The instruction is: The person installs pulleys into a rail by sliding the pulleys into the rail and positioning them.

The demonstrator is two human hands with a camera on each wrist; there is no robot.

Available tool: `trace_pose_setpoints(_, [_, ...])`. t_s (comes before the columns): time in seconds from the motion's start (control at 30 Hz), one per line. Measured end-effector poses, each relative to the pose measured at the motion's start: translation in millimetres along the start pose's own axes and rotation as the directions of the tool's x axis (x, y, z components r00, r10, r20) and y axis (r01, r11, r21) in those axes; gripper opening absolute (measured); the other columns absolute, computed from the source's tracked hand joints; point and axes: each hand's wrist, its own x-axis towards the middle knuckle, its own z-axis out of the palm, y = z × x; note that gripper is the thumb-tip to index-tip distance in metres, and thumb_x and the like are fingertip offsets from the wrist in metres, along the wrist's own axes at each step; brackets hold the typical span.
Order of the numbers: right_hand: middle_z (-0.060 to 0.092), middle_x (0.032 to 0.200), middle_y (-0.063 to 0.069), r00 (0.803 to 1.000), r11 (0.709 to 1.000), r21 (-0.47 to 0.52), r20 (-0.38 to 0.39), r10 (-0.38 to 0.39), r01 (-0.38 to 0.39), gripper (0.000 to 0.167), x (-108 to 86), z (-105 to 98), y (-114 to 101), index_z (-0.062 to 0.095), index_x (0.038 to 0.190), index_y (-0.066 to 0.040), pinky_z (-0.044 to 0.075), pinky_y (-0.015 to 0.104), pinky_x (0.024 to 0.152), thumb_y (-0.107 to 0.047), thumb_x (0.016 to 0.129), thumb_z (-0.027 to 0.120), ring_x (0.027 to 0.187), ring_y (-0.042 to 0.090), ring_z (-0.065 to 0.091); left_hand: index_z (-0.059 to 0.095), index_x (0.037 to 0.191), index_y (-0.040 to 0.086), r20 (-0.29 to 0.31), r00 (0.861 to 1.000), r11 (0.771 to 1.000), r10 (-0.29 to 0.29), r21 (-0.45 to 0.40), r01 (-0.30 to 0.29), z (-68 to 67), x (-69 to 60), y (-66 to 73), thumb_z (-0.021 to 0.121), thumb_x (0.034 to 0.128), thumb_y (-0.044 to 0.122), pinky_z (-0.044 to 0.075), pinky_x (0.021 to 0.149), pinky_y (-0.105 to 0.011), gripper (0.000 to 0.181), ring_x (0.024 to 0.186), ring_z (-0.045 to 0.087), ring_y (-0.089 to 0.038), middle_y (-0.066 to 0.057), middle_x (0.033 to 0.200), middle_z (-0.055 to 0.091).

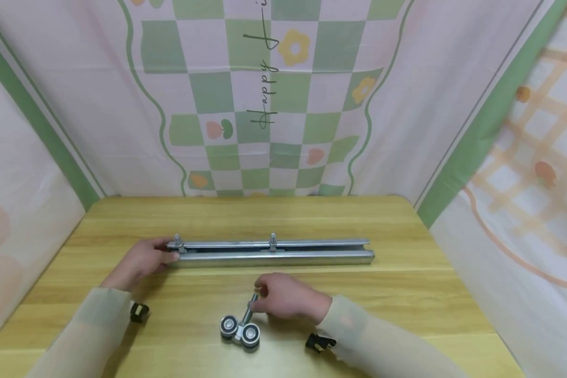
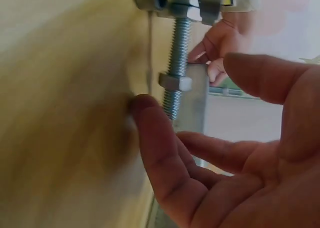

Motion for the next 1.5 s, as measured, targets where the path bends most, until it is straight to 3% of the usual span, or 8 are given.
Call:
trace_pose_setpoints(0.2, [0.062,0.073,-0.006,0.999,0.991,0.130,0.023,0.024,-0.027,0.027,4.8,7.0,-0.9,0.067,0.101,-0.007,0.050,0.029,0.063,-0.028,0.087,0.076,0.063,0.012,0.060,0.042,0.149,0.000,0.000,1.000,1.000,-0.010,-0.002,0.010,-0.3,-0.1,0.3,0.073,0.0919,0.024,0.053,0.087,-0.043,0.069,0.100,0.061,-0.027,-0.024,0.135,0.053])
trace_pose_setpoints(0.5, [0.067,0.075,-0.001,0.997,0.946,0.316,0.026,0.069,-0.074,0.021,6.4,9.6,1.1,0.069,0.101,-0.004,0.053,0.031,0.063,-0.018,0.087,0.075,0.069,0.018,0.065,0.041,0.149,-0.001,0.002,1.000,1.000,-0.014,0.008,0.014,-0.4,-0.8,0.0,0.072,0.0928,0.024,0.053,0.088,-0.043,0.069,0.104,0.061,-0.028,-0.025,0.137,0.052])
trace_pose_setpoints(0.97, [0.066,0.080,0.003,0.994,0.891,0.441,0.022,0.111,-0.110,0.023,10.0,13.8,0.5,0.069,0.103,0.003,0.055,0.034,0.065,-0.007,0.083,0.076,0.069,0.021,0.065,0.043,0.147,-0.002,-0.003,1.000,1.000,0.005,0.015,-0.005,0.1,0.6,-1.4,0.072,0.0928,0.023,0.054,0.087,-0.042,0.067,0.104,0.060,-0.029,-0.025,0.137,0.052])
trace_pose_setpoints(1.07, [0.066,0.080,0.008,0.991,0.845,0.518,0.033,0.133,-0.131,0.018,10.7,15.5,2.1,0.068,0.100,0.003,0.057,0.035,0.065,-0.004,0.086,0.073,0.069,0.024,0.066,0.043,0.148,-0.002,-0.002,1.000,1.000,0.008,0.020,-0.008,0.2,0.8,-1.6,0.072,0.0934,0.022,0.054,0.087,-0.042,0.066,0.105,0.060,-0.029,-0.025,0.136,0.053])
trace_pose_setpoints(1.27, [0.068,0.081,0.020,0.976,0.681,0.703,0.090,0.198,-0.203,0.014,10.4,19.3,2.3,0.065,0.102,0.008,0.060,0.040,0.064,-0.002,0.091,0.067,0.073,0.033,0.070,0.042,0.148,-0.002,0.003,1.000,1.000,0.012,0.024,-0.013,0.4,0.6,-2.2,0.071,0.0943,0.023,0.054,0.087,-0.043,0.065,0.107,0.059,-0.030,-0.025,0.137,0.052])
trace_pose_setpoints(1.33, [0.068,0.082,0.019,0.975,0.663,0.721,0.081,0.206,-0.200,0.016,10.1,20.8,2.4,0.065,0.102,0.008,0.060,0.040,0.065,-0.001,0.089,0.069,0.073,0.033,0.070,0.042,0.148,-0.002,0.005,1.000,1.000,0.012,0.018,-0.012,0.5,0.6,-2.4,0.070,0.0947,0.023,0.054,0.088,-0.043,0.065,0.109,0.058,-0.030,-0.024,0.138,0.052])
trace_pose_setpoints(1.37, [0.068,0.082,0.018,0.977,0.677,0.711,0.065,0.205,-0.189,0.018,10.0,21.7,2.6,0.065,0.101,0.008,0.060,0.039,0.066,-0.001,0.087,0.071,0.072,0.031,0.070,0.042,0.148,-0.002,0.007,1.000,1.000,0.012,0.016,-0.012,0.6,0.5,-2.5,0.070,0.0948,0.023,0.054,0.088,-0.043,0.065,0.110,0.058,-0.031,-0.024,0.138,0.052])
trace_pose_setpoints(1.5, [0.068,0.082,0.007,0.985,0.802,0.582,-0.012,0.171,-0.132,0.023,9.2,23.3,2.6,0.069,0.098,0.002,0.057,0.037,0.071,-0.006,0.079,0.080,0.075,0.023,0.066,0.042,0.148,-0.002,0.004,1.000,1.000,0.013,0.014,-0.014,0.7,0.8,-2.9,0.070,0.0951,0.023,0.053,0.089,-0.043,0.065,0.111,0.058,-0.031,-0.025,0.139,0.051])
